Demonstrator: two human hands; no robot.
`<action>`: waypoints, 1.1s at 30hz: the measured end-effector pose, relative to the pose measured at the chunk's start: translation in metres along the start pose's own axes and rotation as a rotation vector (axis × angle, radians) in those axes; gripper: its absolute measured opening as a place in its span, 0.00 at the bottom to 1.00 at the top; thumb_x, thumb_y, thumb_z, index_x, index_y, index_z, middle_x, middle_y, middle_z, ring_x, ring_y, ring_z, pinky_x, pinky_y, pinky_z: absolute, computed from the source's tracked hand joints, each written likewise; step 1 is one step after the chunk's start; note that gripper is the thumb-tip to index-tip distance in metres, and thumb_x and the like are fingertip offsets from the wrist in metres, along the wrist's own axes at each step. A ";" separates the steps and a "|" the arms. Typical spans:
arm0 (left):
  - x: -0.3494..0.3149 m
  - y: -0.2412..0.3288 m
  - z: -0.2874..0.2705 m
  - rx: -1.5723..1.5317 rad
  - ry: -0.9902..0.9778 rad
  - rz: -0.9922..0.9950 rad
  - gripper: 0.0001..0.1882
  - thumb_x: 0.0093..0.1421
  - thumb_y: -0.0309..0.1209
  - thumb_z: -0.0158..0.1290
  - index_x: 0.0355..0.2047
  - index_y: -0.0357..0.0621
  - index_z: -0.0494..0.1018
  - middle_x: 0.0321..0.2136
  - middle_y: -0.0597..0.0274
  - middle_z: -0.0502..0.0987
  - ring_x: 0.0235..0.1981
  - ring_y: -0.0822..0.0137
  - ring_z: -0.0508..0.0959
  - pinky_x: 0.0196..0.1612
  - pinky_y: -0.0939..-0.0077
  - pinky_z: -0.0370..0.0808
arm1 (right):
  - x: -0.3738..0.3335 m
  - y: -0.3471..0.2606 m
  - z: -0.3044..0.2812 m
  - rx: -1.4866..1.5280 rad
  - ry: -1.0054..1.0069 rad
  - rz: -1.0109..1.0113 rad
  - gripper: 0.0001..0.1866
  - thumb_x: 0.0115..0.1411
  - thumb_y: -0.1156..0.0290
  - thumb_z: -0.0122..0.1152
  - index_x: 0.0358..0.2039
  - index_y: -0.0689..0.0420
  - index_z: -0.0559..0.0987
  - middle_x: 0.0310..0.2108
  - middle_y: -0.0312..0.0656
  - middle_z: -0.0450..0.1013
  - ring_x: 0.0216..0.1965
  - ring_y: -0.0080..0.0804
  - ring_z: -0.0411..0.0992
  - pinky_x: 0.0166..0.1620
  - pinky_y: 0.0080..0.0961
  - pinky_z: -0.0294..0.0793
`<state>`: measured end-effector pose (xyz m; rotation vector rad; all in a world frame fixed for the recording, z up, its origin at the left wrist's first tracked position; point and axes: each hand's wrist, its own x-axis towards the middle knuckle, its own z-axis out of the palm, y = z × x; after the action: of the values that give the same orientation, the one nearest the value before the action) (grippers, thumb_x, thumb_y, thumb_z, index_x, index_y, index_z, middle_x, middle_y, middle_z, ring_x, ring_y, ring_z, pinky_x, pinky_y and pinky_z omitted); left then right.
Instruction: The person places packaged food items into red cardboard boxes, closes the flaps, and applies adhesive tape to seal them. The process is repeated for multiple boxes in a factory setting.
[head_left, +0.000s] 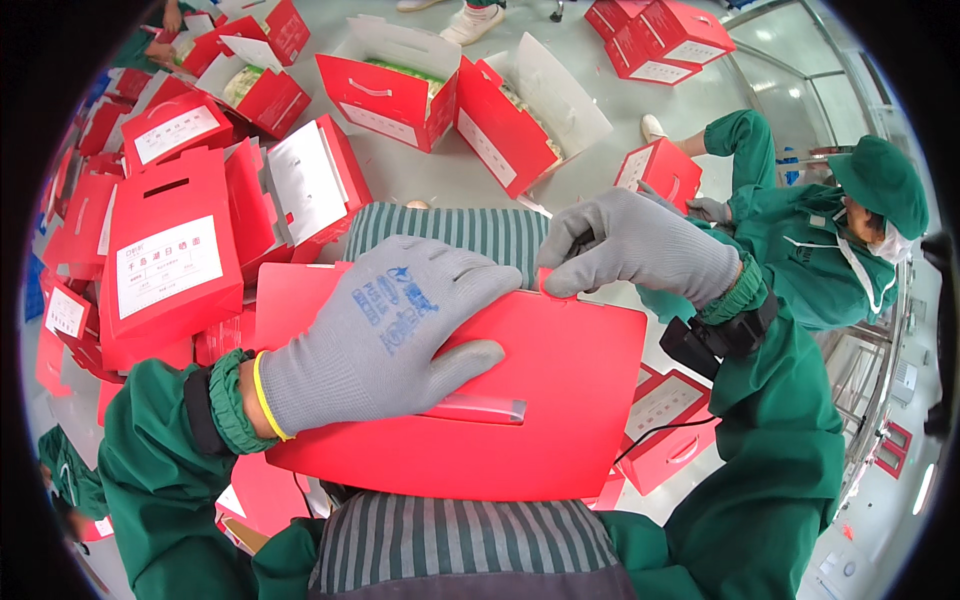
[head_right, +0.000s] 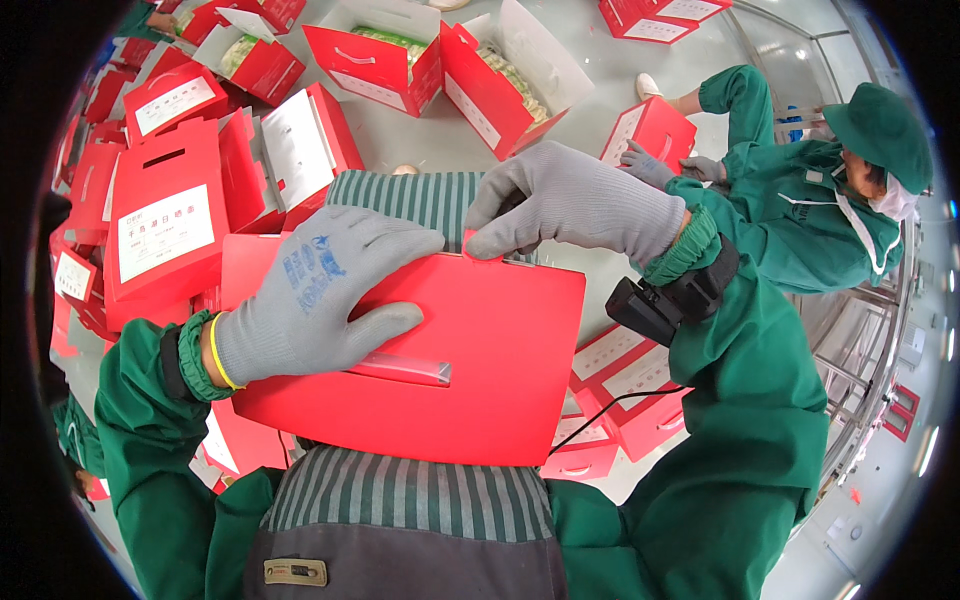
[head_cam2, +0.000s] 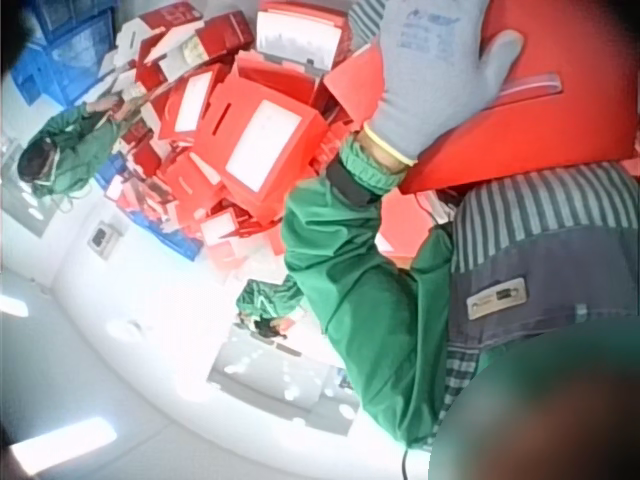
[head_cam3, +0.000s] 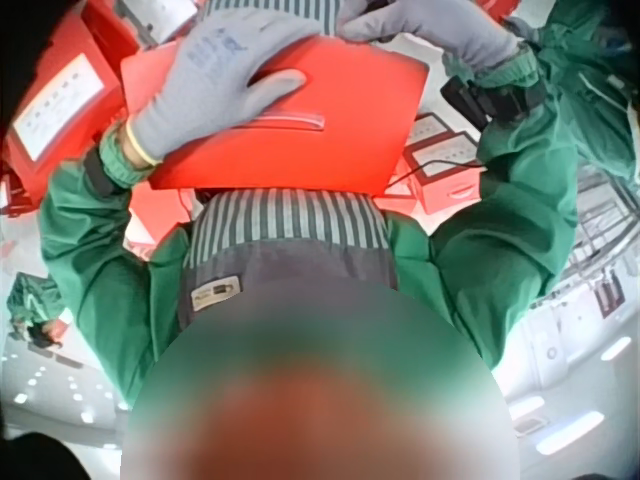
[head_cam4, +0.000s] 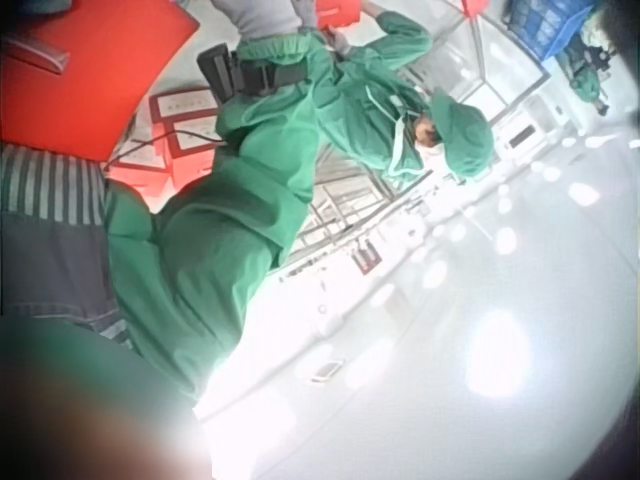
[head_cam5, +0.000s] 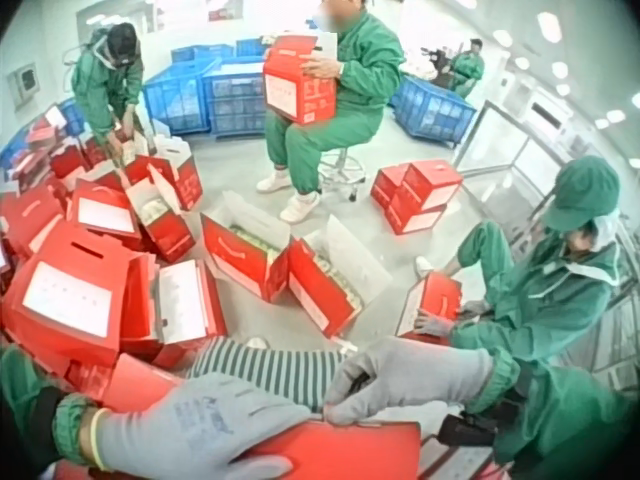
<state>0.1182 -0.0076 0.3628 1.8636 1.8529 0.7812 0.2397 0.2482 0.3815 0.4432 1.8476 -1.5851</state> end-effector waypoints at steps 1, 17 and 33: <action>0.000 0.000 0.000 0.004 -0.003 0.003 0.28 0.59 0.39 0.63 0.58 0.43 0.73 0.50 0.53 0.78 0.50 0.53 0.77 0.55 0.57 0.72 | 0.000 0.002 -0.001 -0.006 -0.005 0.002 0.14 0.58 0.68 0.75 0.40 0.63 0.84 0.32 0.35 0.80 0.33 0.18 0.77 0.40 0.18 0.77; -0.002 0.004 -0.003 -0.036 -0.057 -0.015 0.28 0.61 0.39 0.62 0.59 0.44 0.73 0.53 0.54 0.76 0.52 0.53 0.76 0.58 0.56 0.70 | -0.004 0.026 -0.001 0.094 -0.023 -0.036 0.15 0.58 0.73 0.74 0.44 0.65 0.84 0.38 0.35 0.80 0.36 0.18 0.77 0.42 0.17 0.78; 0.000 -0.002 -0.003 -0.031 -0.022 0.047 0.31 0.57 0.37 0.63 0.60 0.41 0.72 0.51 0.52 0.77 0.49 0.51 0.77 0.55 0.57 0.72 | -0.003 0.011 -0.003 -0.126 -0.031 -0.060 0.13 0.63 0.72 0.70 0.44 0.65 0.82 0.34 0.35 0.80 0.34 0.17 0.77 0.40 0.16 0.78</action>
<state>0.1146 -0.0077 0.3631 1.8952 1.7793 0.7978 0.2487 0.2535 0.3754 0.3080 1.9403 -1.4955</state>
